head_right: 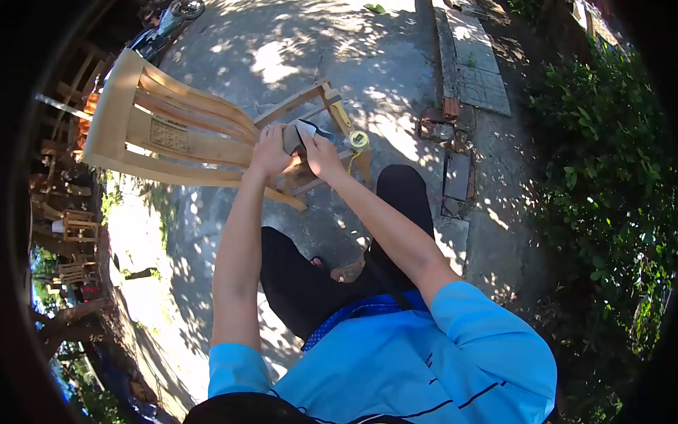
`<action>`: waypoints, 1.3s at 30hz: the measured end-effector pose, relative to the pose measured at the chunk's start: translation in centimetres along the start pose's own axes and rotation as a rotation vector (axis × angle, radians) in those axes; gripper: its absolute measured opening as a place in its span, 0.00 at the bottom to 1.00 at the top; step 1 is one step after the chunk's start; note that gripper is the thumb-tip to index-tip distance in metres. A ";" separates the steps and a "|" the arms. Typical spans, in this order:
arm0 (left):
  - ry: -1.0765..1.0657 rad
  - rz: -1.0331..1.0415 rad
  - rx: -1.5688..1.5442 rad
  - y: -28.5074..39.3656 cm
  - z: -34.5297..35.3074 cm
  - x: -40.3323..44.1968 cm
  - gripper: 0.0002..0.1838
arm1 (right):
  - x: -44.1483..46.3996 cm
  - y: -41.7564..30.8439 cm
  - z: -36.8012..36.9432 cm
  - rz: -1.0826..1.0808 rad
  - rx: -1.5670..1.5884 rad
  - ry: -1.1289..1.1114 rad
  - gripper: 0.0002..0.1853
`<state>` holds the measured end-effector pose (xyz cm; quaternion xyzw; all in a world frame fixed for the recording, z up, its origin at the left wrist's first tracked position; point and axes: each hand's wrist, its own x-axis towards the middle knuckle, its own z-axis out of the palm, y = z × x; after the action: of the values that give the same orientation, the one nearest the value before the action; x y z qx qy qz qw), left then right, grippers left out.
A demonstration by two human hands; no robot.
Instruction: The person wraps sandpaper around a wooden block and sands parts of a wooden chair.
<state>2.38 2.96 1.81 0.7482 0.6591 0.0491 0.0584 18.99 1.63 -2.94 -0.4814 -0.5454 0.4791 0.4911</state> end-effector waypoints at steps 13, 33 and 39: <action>0.157 -0.155 -0.157 -4.0 0.6 -3.6 0.53 | 0.4 3.3 5.9 0.111 0.200 -0.197 0.22; 0.232 -0.164 -0.251 -5.2 2.7 -2.7 0.57 | 0.6 9.1 5.5 0.069 -0.116 0.009 0.33; 0.195 -0.192 -0.269 -5.3 2.6 -2.9 0.56 | -0.1 -0.5 5.7 0.146 -0.007 -0.180 0.28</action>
<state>-2.77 0.72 -1.52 0.6589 0.7176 0.2034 0.0981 13.29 1.20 -2.78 -0.4763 -0.5526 0.5531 0.4023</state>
